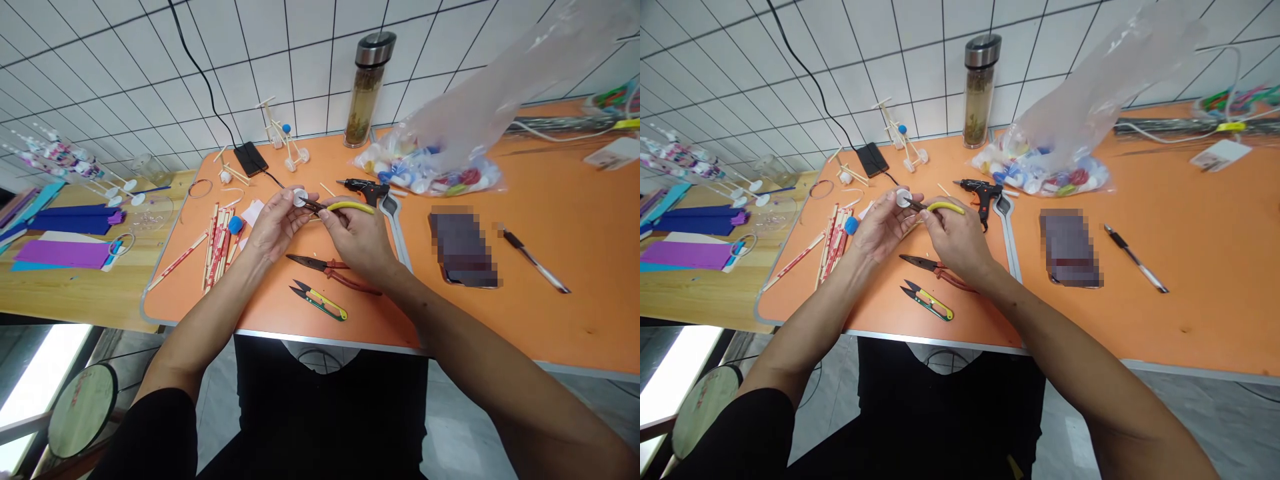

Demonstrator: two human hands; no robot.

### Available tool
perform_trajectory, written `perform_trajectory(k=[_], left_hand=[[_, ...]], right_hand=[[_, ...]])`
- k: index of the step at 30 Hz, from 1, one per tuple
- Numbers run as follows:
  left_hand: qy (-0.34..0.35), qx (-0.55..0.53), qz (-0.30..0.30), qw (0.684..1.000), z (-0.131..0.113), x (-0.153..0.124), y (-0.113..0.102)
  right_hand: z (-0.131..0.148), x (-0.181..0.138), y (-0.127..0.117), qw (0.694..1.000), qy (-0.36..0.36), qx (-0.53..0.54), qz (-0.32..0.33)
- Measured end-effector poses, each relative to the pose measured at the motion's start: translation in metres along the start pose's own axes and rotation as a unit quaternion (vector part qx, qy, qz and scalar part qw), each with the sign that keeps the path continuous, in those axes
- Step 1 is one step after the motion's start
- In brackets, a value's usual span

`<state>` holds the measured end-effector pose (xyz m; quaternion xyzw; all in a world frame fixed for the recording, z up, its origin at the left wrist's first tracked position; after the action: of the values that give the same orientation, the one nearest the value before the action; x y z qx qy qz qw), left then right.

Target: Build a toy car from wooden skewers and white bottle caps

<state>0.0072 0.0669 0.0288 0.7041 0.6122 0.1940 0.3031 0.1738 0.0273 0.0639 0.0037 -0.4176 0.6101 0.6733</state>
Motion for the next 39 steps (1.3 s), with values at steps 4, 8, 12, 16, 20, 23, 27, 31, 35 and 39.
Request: perform_trajectory(k=[4, 8, 12, 16, 20, 23, 27, 31, 35, 39], left_hand=[[0.008, 0.006, 0.006, 1.0, -0.001, 0.0, 0.001], [0.024, 0.003, 0.015, 1.0, -0.002, 0.0, 0.001], [0.047, 0.021, 0.012, 0.999, -0.001, 0.001, -0.002], [0.074, 0.064, -0.019, 0.995, 0.001, 0.002, -0.009], [0.126, 0.115, -0.043, 0.984, 0.001, 0.003, -0.017], [0.166, 0.15, -0.047, 0.974, -0.001, 0.004, -0.021], [0.194, 0.177, -0.061, 0.963, -0.003, 0.003, -0.025], [0.191, 0.2, -0.082, 0.958, -0.003, 0.003, -0.025], [0.201, 0.231, -0.085, 0.948, -0.008, -0.002, -0.018], [0.212, 0.231, -0.069, 0.947, -0.012, -0.007, -0.01]], right_hand=[[0.0, 0.0, 0.0, 1.0, 0.003, -0.003, 0.001], [-0.001, -0.001, 0.0, 1.0, -0.008, -0.005, -0.009], [-0.001, -0.003, 0.004, 0.998, -0.031, -0.055, -0.013], [-0.001, -0.005, 0.01, 0.995, -0.049, -0.09, 0.0], [0.0, -0.007, 0.015, 0.99, -0.054, -0.131, 0.024], [0.004, -0.01, 0.017, 0.982, -0.061, -0.172, 0.047], [0.013, -0.013, 0.022, 0.949, -0.057, -0.296, 0.096], [0.02, -0.014, 0.024, 0.925, -0.051, -0.359, 0.11], [0.019, -0.015, 0.024, 0.929, -0.068, -0.353, 0.092], [0.01, -0.015, 0.02, 0.964, -0.055, -0.254, 0.062]])
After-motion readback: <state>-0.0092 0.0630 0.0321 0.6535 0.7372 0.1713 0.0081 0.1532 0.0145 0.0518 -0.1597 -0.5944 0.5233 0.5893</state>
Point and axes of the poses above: each hand's wrist, its own x-axis towards the middle knuckle, its own y-axis out of the palm, z = x × y, the point moved 7 cm from there along x, towards the middle knuckle, and after that the axes turned 11 degrees about -x, right-handed, at the moved point
